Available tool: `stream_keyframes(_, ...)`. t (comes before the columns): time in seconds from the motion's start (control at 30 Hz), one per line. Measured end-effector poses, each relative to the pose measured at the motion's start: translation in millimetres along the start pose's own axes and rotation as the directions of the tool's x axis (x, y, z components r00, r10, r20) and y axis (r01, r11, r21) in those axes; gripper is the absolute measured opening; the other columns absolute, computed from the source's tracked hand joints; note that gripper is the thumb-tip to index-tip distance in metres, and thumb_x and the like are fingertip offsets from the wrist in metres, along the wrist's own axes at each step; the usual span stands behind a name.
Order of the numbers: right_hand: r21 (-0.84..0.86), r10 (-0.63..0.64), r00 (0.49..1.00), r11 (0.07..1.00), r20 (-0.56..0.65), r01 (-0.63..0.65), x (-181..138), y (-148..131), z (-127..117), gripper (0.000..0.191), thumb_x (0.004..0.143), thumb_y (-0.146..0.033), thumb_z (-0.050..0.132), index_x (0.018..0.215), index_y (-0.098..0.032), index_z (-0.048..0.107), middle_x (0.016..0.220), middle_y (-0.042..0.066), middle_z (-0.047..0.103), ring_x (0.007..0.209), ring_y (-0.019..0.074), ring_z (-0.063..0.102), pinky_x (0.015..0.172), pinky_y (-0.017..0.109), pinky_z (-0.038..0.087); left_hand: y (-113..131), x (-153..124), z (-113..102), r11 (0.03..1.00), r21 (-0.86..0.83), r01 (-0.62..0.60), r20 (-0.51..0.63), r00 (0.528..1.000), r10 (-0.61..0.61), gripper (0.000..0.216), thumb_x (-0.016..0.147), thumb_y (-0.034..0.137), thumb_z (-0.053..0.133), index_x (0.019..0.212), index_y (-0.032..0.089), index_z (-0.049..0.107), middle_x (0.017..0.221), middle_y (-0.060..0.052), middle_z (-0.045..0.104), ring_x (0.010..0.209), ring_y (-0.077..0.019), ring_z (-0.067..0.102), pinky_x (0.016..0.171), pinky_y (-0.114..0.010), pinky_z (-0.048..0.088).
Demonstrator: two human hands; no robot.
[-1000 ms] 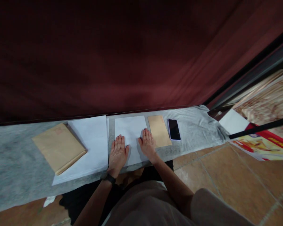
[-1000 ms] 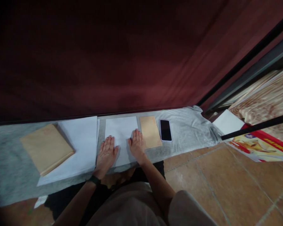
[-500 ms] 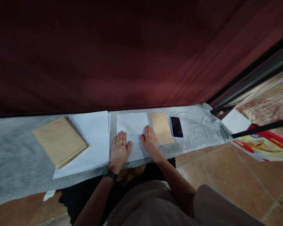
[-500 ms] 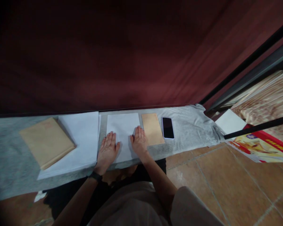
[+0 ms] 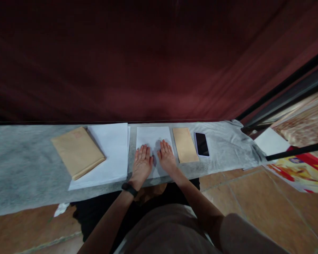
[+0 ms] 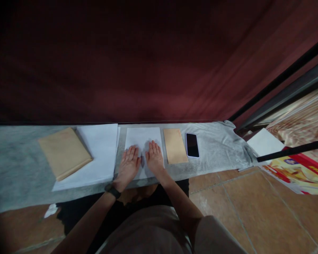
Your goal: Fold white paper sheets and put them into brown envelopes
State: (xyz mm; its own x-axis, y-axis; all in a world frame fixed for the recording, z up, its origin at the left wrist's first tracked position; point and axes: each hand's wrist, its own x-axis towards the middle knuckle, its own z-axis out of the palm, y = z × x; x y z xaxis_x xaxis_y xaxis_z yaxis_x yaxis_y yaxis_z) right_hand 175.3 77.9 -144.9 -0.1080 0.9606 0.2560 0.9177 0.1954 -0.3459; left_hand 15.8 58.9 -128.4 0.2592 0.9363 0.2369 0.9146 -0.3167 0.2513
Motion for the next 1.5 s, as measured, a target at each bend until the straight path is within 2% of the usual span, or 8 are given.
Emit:
stream_keyframes(0.13, 0.037, -0.089, 0.994, 0.996, 0.065, 0.087, 7, -11, 4, 0.054, 0.108, -0.034, 0.032, 0.157, -0.013, 0.038, 0.164, 0.013, 0.037, 0.153, 0.0243, 0.031, 0.125, 0.048, 0.028, 11, 4, 4, 0.996, 0.009, -0.094, 0.089, 0.992, 0.093, 0.057, 0.098, 0.019, 0.031, 0.153, 0.005, 0.042, 0.161, -0.017, 0.041, 0.154, -0.0266, 0.028, 0.128, -0.051, 0.022)
stream_keyframes(0.33, 0.002, -0.066, 0.997, 0.998, 0.030, 0.066, 17, -1, 9, 0.055, 0.107, -0.036, 0.034, 0.155, -0.011, 0.042, 0.163, 0.015, 0.037, 0.152, 0.0269, 0.033, 0.124, 0.050, 0.027, -7, 12, 11, 1.000, 0.010, -0.002, 0.030, 1.000, 0.002, 0.059, 0.100, 0.027, 0.031, 0.156, 0.007, 0.036, 0.161, -0.017, 0.040, 0.154, -0.0261, 0.030, 0.126, -0.048, 0.026)
stream_keyframes(0.47, -0.003, -0.036, 0.999, 0.999, -0.007, 0.036, 41, 8, 11, 0.054, 0.108, -0.036, 0.032, 0.154, -0.010, 0.043, 0.161, 0.016, 0.040, 0.151, 0.0277, 0.035, 0.123, 0.051, 0.028, -15, 36, 14, 0.998, 0.034, 0.049, 0.009, 0.999, -0.050, 0.060, 0.101, 0.031, 0.033, 0.155, 0.006, 0.036, 0.162, -0.019, 0.037, 0.154, -0.0292, 0.029, 0.125, -0.050, 0.025)
stream_keyframes(0.67, -0.033, -0.124, 0.992, 0.992, 0.028, 0.125, 80, 8, 17, 0.052, 0.109, -0.032, 0.027, 0.153, -0.013, 0.045, 0.161, 0.013, 0.042, 0.152, 0.0252, 0.034, 0.124, 0.050, 0.025, -16, 86, 24, 0.999, 0.025, -0.038, 0.073, 0.997, 0.036, 0.056, 0.100, 0.025, 0.031, 0.153, 0.011, 0.043, 0.162, -0.015, 0.040, 0.154, -0.0288, 0.029, 0.125, -0.053, 0.023)
stream_keyframes(0.87, -0.075, -0.007, 0.999, 0.997, -0.053, 0.003, 100, 21, 28, 0.055, 0.108, -0.039, 0.033, 0.154, -0.010, 0.043, 0.161, 0.018, 0.039, 0.150, 0.0294, 0.037, 0.122, 0.052, 0.027, -41, 110, 33, 0.997, 0.055, 0.060, 0.001, 0.998, -0.060, 0.060, 0.103, 0.035, 0.030, 0.155, 0.007, 0.038, 0.163, -0.018, 0.036, 0.154, -0.0289, 0.028, 0.126, -0.050, 0.024)
stream_keyframes(1.13, -0.126, 0.105, 0.985, 0.984, -0.135, -0.123, 108, 28, 38, 0.066, 0.107, -0.040, 0.034, 0.152, 0.008, 0.036, 0.158, 0.031, 0.035, 0.149, 0.0355, 0.036, 0.121, 0.053, 0.030, -57, 124, 34, 0.981, 0.061, 0.185, -0.049, 0.982, -0.182, 0.062, 0.102, 0.036, 0.031, 0.153, 0.002, 0.039, 0.161, -0.021, 0.038, 0.153, -0.0309, 0.030, 0.124, -0.050, 0.028)
stream_keyframes(1.27, -0.144, 0.101, 0.985, 0.982, -0.141, -0.122, 107, 27, 36, 0.066, 0.108, -0.040, 0.030, 0.153, 0.007, 0.036, 0.157, 0.030, 0.037, 0.149, 0.0358, 0.037, 0.120, 0.054, 0.032, -44, 108, 20, 0.978, 0.082, 0.193, -0.006, 0.981, -0.193, 0.061, 0.102, 0.034, 0.032, 0.149, -0.003, 0.043, 0.158, -0.025, 0.040, 0.151, -0.0332, 0.033, 0.124, -0.051, 0.028)
stream_keyframes(1.5, -0.102, 0.144, 0.986, 0.983, -0.083, -0.152, 106, 14, 14, 0.061, 0.108, -0.036, 0.028, 0.154, 0.003, 0.037, 0.160, 0.026, 0.036, 0.152, 0.0326, 0.032, 0.123, 0.054, 0.028, 13, -1, 19, 0.997, 0.039, -0.067, -0.033, 0.997, 0.068, 0.057, 0.103, 0.034, 0.036, 0.154, 0.011, 0.040, 0.161, -0.015, 0.042, 0.152, -0.0272, 0.033, 0.125, -0.049, 0.031)
